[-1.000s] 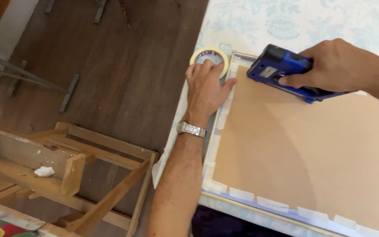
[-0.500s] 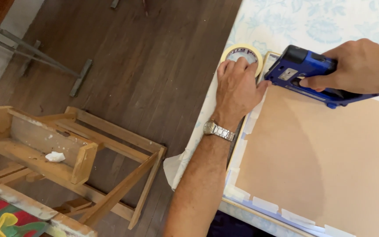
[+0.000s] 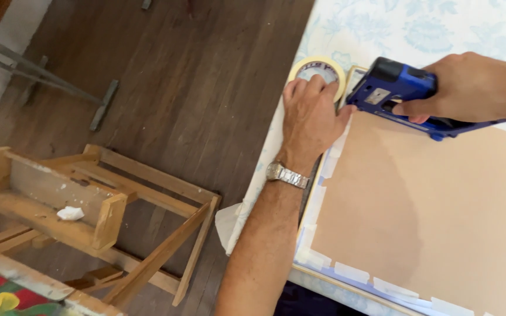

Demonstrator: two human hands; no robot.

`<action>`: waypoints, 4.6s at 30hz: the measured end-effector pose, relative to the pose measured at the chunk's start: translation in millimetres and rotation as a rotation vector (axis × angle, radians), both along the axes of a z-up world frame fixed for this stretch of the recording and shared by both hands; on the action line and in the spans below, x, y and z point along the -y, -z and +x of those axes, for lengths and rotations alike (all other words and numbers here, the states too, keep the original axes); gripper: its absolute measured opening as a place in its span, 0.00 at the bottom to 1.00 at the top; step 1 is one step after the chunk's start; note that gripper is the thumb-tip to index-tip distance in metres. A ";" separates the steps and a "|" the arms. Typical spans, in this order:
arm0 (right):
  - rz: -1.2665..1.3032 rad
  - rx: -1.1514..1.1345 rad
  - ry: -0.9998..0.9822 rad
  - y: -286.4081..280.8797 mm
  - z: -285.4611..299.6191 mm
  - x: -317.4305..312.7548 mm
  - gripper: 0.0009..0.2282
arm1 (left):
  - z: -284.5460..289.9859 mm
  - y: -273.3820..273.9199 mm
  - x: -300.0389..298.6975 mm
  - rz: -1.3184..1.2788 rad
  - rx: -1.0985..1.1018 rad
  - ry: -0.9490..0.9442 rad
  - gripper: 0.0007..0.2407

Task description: Assembling a picture frame by cleaning the glass, placing it in the frame with the backing, and securing it with a staple gun.

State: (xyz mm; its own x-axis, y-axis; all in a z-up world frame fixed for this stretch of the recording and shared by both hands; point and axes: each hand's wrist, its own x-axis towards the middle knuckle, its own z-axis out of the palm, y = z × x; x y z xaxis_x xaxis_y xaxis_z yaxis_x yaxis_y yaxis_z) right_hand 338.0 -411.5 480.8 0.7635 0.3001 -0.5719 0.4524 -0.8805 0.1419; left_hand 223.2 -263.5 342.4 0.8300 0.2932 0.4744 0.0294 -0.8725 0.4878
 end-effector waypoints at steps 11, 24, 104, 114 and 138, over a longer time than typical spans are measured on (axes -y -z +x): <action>-0.008 0.164 -0.261 26.9 15.9 17.8 0.26 | -0.1 -1.4 4.8 0.077 -0.032 -0.081 0.16; 0.098 -0.056 -0.188 -14.0 -39.5 106.3 0.17 | 28.3 -41.3 6.4 -0.187 -0.538 -0.104 0.05; 0.043 -0.020 -0.310 -12.6 -113.4 64.7 0.15 | -87.8 -39.3 21.1 -0.117 -0.588 -0.069 0.14; 0.035 -0.116 0.005 -20.7 -132.2 178.6 0.16 | -39.9 -21.5 15.3 -0.096 -0.769 -0.157 0.11; 0.170 -0.281 -0.255 -20.7 -214.4 63.3 0.14 | -231.1 -37.1 49.1 -0.090 -0.452 -0.017 0.18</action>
